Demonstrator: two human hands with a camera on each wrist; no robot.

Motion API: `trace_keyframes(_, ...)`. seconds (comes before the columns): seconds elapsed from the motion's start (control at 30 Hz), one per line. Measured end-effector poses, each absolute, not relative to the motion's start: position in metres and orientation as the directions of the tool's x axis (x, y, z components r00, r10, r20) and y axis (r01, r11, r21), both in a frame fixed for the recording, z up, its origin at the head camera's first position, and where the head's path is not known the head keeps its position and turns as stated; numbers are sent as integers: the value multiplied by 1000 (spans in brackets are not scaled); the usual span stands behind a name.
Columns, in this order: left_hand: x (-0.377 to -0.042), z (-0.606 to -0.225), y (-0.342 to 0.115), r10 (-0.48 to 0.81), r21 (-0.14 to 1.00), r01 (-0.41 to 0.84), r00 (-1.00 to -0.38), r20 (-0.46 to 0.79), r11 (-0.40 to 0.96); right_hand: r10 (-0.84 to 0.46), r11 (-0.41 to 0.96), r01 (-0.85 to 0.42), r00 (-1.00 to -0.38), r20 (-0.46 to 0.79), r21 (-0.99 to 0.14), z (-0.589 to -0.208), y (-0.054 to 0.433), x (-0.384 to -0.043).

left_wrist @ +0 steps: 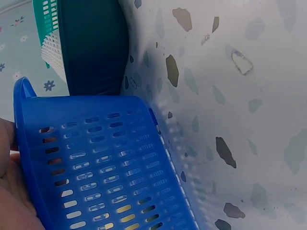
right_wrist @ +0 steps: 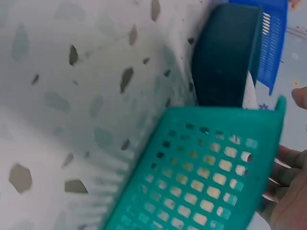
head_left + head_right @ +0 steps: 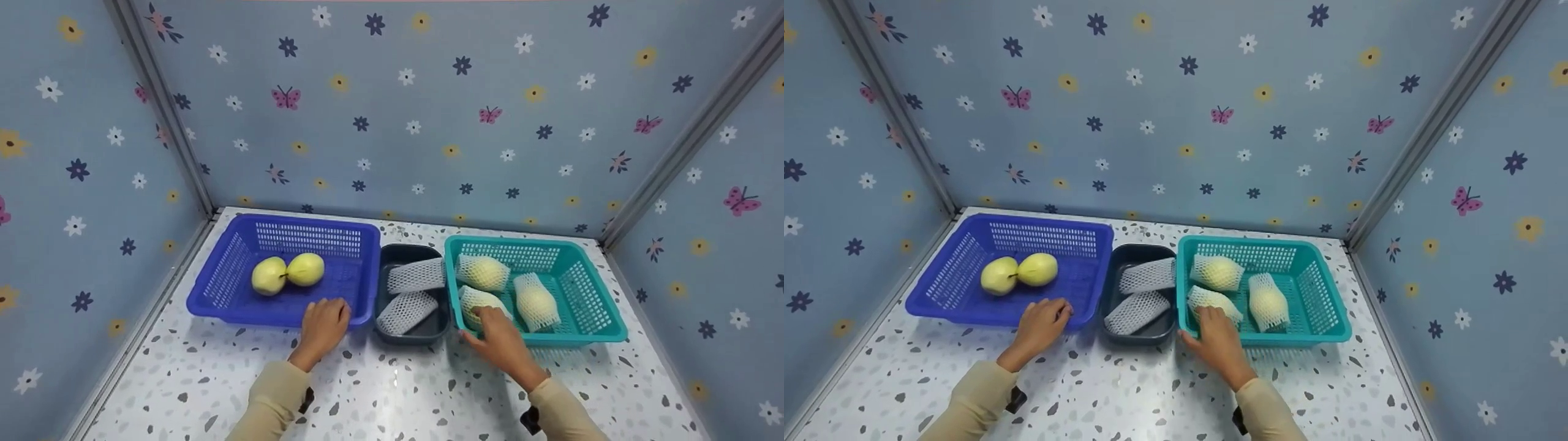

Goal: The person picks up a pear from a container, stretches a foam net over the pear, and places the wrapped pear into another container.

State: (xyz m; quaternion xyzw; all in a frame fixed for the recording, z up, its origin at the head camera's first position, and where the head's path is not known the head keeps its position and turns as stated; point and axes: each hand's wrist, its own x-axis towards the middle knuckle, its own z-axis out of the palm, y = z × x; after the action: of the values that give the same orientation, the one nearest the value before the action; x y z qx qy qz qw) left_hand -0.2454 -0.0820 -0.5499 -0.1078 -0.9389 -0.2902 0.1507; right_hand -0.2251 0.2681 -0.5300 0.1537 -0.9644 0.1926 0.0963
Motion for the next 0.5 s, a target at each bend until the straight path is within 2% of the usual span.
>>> trace_keyframes(0.27, -246, -552, -82, 117, 518, 276, -941, 318, 810, -315, 938, -345, -891, 328, -38, -555, 258, -223)
trace_keyframes(0.5, -245, -551, -82, 118, 497, 295, -927, 356, 816, -361, 920, -390, -800, 479, 42, -568, 259, -226)
